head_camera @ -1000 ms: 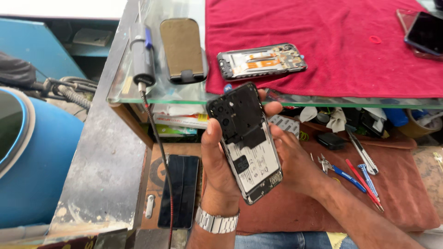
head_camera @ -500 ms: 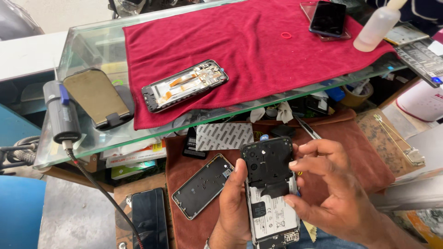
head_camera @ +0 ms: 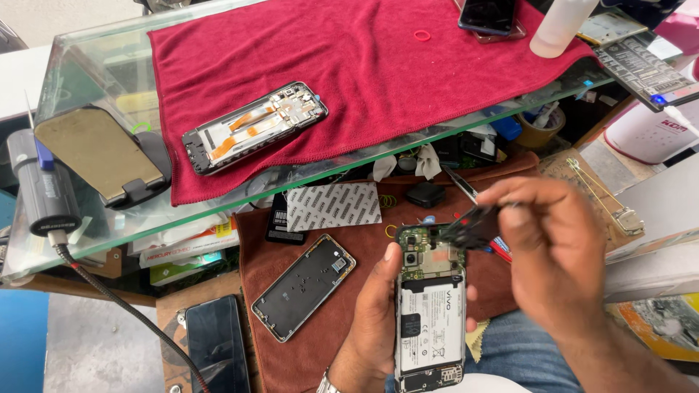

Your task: The person disassembles a smartphone by removing the back cover and unscrewing internal components. They then remove the battery and place the phone's internal frame on the workbench.

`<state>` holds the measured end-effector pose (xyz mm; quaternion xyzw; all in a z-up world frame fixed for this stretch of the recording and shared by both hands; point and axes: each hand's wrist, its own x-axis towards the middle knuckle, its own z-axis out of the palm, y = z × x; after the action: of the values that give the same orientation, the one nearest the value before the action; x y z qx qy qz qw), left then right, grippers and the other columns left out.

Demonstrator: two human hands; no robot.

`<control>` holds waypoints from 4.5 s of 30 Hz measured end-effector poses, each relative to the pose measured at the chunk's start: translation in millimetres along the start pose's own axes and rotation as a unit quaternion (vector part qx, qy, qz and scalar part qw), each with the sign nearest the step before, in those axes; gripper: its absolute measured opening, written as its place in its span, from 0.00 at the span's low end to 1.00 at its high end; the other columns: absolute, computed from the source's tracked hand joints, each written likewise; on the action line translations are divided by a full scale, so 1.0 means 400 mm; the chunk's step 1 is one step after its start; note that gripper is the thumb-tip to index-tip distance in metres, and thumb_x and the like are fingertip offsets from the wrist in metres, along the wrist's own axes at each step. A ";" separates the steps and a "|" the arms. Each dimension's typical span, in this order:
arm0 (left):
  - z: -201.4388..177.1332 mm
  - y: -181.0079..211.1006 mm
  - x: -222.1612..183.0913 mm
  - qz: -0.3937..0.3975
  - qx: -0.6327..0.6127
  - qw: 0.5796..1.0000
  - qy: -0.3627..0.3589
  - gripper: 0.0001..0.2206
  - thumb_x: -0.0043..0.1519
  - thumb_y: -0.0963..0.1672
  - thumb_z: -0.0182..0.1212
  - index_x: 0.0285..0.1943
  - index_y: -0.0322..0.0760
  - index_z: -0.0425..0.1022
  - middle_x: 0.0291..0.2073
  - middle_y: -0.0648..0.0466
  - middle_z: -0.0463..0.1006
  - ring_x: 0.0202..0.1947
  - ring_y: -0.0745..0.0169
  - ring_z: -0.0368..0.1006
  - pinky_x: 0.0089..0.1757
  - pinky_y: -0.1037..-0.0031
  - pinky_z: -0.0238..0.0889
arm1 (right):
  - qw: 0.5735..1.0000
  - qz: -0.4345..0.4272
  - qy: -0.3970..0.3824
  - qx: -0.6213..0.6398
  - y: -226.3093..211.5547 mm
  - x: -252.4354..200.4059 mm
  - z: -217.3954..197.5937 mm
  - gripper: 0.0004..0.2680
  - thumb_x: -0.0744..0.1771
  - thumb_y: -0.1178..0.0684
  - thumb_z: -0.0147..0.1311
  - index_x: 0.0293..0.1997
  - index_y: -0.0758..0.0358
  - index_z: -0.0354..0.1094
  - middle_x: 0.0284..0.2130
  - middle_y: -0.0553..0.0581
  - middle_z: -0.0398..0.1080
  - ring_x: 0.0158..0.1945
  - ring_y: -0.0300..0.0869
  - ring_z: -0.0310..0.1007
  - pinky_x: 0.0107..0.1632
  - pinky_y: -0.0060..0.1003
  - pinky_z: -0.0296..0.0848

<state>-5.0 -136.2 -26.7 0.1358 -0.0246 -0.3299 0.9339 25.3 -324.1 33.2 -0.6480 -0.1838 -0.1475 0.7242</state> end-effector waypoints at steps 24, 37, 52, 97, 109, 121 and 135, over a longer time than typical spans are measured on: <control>-0.079 -0.066 0.037 0.006 0.028 0.994 -0.103 0.26 0.77 0.56 0.43 0.64 0.28 0.66 0.47 0.38 0.79 0.40 0.53 0.79 0.40 0.69 0.74 | 0.872 0.403 -0.278 -0.015 0.380 -0.121 0.386 0.17 0.66 0.56 0.55 0.61 0.70 0.64 0.43 0.61 0.77 0.40 0.39 0.77 0.39 0.32 0.79; -0.041 -0.045 0.048 0.032 -0.074 0.988 -0.128 0.26 0.75 0.56 0.43 0.67 0.33 0.66 0.55 0.45 0.74 0.49 0.54 0.76 0.48 0.63 0.72 | 0.940 -0.103 0.324 -0.019 0.336 -0.125 0.286 0.15 0.74 0.50 0.53 0.68 0.57 0.53 0.45 0.60 0.72 0.41 0.39 0.72 0.48 0.28 0.73; 0.052 -0.041 -0.018 0.091 0.114 0.988 -0.052 0.38 0.67 0.60 0.48 0.79 0.34 0.55 0.59 0.43 0.71 0.53 0.55 0.72 0.51 0.65 0.71 | 0.985 0.090 -0.088 -0.119 -0.043 -0.160 -0.078 0.05 0.65 0.65 0.58 0.42 0.71 0.70 0.43 0.61 0.70 0.45 0.40 0.74 0.44 0.34 0.79; 0.050 0.004 -0.010 0.172 -0.026 0.983 -0.054 0.40 0.70 0.63 0.34 0.75 0.29 0.62 0.56 0.43 0.75 0.52 0.51 0.76 0.51 0.61 0.74 | 0.917 -0.045 -0.192 -0.346 -0.036 -0.166 0.026 0.17 0.62 0.49 0.65 0.52 0.63 0.65 0.50 0.59 0.63 0.44 0.40 0.71 0.44 0.33 0.75; 0.069 -0.058 0.000 0.353 0.225 0.905 0.081 0.47 0.61 0.65 0.51 0.79 0.31 0.51 0.59 0.47 0.65 0.57 0.56 0.64 0.57 0.60 0.62 | 0.930 0.032 -0.233 -0.282 0.004 -0.227 0.071 0.27 0.60 0.52 0.61 0.63 0.70 0.53 0.55 0.67 0.57 0.54 0.52 0.62 0.53 0.43 0.71; 0.070 -0.071 0.009 0.361 0.242 0.897 0.080 0.49 0.58 0.66 0.53 0.77 0.29 0.50 0.56 0.50 0.62 0.54 0.58 0.61 0.56 0.63 0.60 | 0.925 0.068 -0.228 -0.296 0.020 -0.234 0.073 0.26 0.57 0.59 0.56 0.60 0.68 0.51 0.51 0.67 0.56 0.50 0.51 0.62 0.51 0.47 0.71; 0.048 -0.065 0.014 0.295 0.217 0.929 0.059 0.47 0.59 0.65 0.54 0.78 0.35 0.50 0.54 0.48 0.64 0.52 0.58 0.62 0.53 0.64 0.62 | 0.963 0.159 -0.187 -0.113 0.014 -0.211 0.037 0.16 0.64 0.62 0.56 0.57 0.70 0.60 0.46 0.66 0.68 0.50 0.46 0.69 0.55 0.41 0.70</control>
<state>-19.1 -163.5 -15.4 0.3406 -0.0796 -0.0175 0.9367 -48.4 -310.7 -8.9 -0.7623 -0.1925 0.0738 0.6135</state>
